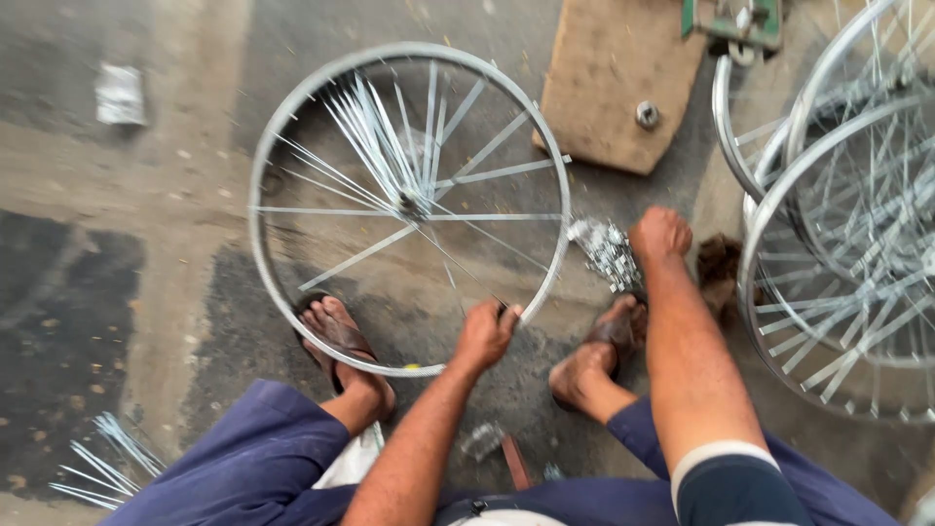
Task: The person sits on the floor and installs spokes into a bicycle wheel rim, securing each with a nipple. They repeatedly pick up spokes and nipples, insert the spoke ends into the hub, and tighten the nipples by hand.
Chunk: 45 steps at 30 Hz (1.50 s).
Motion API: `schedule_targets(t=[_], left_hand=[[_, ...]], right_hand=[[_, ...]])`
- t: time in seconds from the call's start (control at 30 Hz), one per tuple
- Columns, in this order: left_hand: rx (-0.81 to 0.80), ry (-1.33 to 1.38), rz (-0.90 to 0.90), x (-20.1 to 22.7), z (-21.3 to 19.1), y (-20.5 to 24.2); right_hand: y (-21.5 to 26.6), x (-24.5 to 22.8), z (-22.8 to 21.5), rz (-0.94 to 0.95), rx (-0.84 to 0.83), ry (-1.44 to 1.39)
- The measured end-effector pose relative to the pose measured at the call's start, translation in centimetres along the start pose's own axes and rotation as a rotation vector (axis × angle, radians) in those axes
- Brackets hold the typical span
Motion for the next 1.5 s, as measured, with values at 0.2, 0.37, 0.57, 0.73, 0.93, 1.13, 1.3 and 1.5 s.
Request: schedule_targets(t=[0.2,0.37,0.57,0.73,0.93,1.13,1.3,1.5], left_hand=[[0.063,0.066,0.064,0.5,-0.4,0.1],[0.007,0.047,-0.022,2.0,-1.8,0.5],[0.038,-0.032,-0.101,3.0,-3.2,1.1],[0.107,-0.268,-0.051,3.9,-3.1,1.0],[0.140,-0.446,0.039,5.7,-3.6,2.4],[0.213,-0.447,0.087,6.2,-4.8,3.6],[0.190,-0.435,0.054,4.7,-4.1,3.1],[0.217,-0.369,-0.025,1.7,-5.3,2.8]], right_hand=[[0.3,-3.1,0.2,-0.192,-0.023,0.160],[0.1,-2.9,-2.8,-0.013,-0.078,-0.046],[2.5,-3.1,-4.3,0.127,-0.018,-0.392],[4.3,-5.5,-4.8,0.253,-0.076,-1.549],[8.8,-8.7,-8.6,0.216,-0.190,-1.838],[14.6,-11.3,-11.9,0.075,-0.243,-1.885],[18.8,-10.7,-12.3,0.052,-0.220,-1.869],[21.1,-8.9,-13.3,-0.060,-0.173,-1.857]])
Point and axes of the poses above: each hand's wrist, its own y-axis away from the middle knuckle, its own z-axis out of the palm, x = y × z, the point moved 7 cm from there along -y, towards the middle knuckle, and after that the axes turned 6 degrees about -z, right-handed, at the moved point
